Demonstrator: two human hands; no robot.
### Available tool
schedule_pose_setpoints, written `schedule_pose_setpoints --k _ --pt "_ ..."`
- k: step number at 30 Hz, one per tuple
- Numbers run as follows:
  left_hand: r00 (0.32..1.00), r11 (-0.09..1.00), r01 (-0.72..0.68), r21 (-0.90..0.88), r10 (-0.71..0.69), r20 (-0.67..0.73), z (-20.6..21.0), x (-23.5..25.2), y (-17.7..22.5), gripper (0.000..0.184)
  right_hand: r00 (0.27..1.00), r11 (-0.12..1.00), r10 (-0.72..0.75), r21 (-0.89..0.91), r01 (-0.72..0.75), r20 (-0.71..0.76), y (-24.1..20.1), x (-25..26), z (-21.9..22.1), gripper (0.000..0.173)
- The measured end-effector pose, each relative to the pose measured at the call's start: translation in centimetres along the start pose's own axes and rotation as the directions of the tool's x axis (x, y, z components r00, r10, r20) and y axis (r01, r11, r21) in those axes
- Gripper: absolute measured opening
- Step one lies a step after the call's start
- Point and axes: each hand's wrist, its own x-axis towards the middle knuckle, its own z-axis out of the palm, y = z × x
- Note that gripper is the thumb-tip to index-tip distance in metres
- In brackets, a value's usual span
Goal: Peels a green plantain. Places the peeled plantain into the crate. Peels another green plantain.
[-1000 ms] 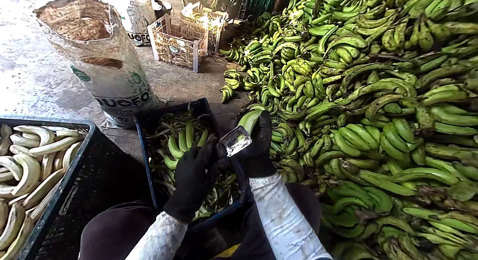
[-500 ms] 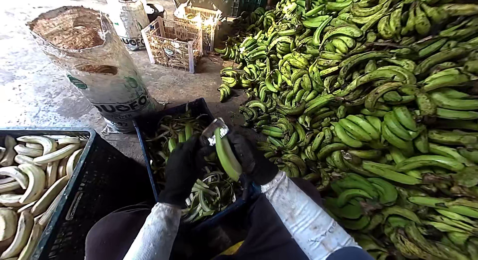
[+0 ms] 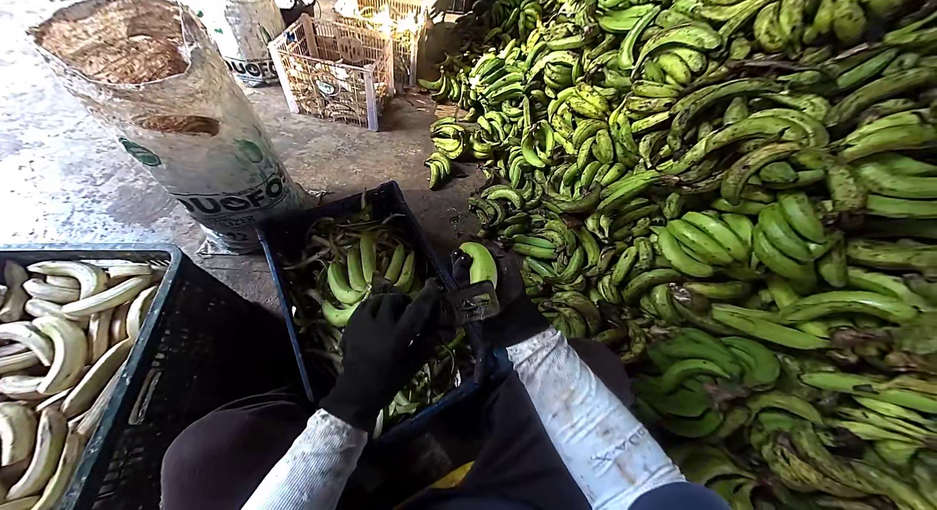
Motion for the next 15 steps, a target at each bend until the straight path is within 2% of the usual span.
schedule_pose_setpoints --k 2,3,4,6,9,11,12,13,15 --pt "1.000 1.000 0.024 0.002 -0.024 0.017 0.2 -0.1 0.4 0.053 0.998 0.998 0.036 -0.057 -0.039 -0.052 0.0 -0.2 0.1 0.041" --pt "0.996 0.997 0.067 -0.031 -0.065 0.067 0.2 0.0 0.6 0.053 0.997 0.988 0.039 -0.149 -0.048 -0.068 0.1 -0.4 0.3 0.039" --pt "0.982 0.988 0.136 -0.073 -0.125 0.143 0.0 0.3 0.6 0.054 0.998 0.960 0.003 -0.278 -0.022 -0.069 0.3 -0.5 0.6 0.038" --pt "0.915 0.922 0.341 -0.185 -0.280 0.291 0.0 1.0 0.0 0.053 0.998 0.861 -0.039 -0.506 0.055 0.043 0.8 -0.8 1.0 0.035" --pt "0.751 0.643 0.658 -0.392 -0.528 0.396 0.0 1.8 -1.9 0.044 0.983 0.726 0.089 -0.686 0.045 0.158 1.4 -1.6 2.4 0.035" --pt "0.642 0.455 0.760 -0.465 -0.638 0.425 -0.1 1.8 -2.9 0.042 0.964 0.719 0.177 -0.695 0.010 0.197 1.7 -1.7 2.6 0.037" --pt "0.619 0.415 0.773 -0.480 -0.660 0.426 -0.4 1.8 -3.3 0.043 0.959 0.745 0.185 -0.667 0.007 0.217 1.7 -1.6 2.5 0.038" --pt "0.623 0.414 0.767 -0.490 -0.660 0.419 -0.6 1.7 -3.6 0.042 0.963 0.780 0.168 -0.626 0.000 0.209 1.7 -1.5 2.5 0.039" --pt "0.710 0.516 0.697 -0.498 -0.594 0.378 -0.9 1.2 -3.6 0.041 0.983 0.848 0.098 -0.530 -0.002 0.152 1.1 -1.4 2.1 0.036"
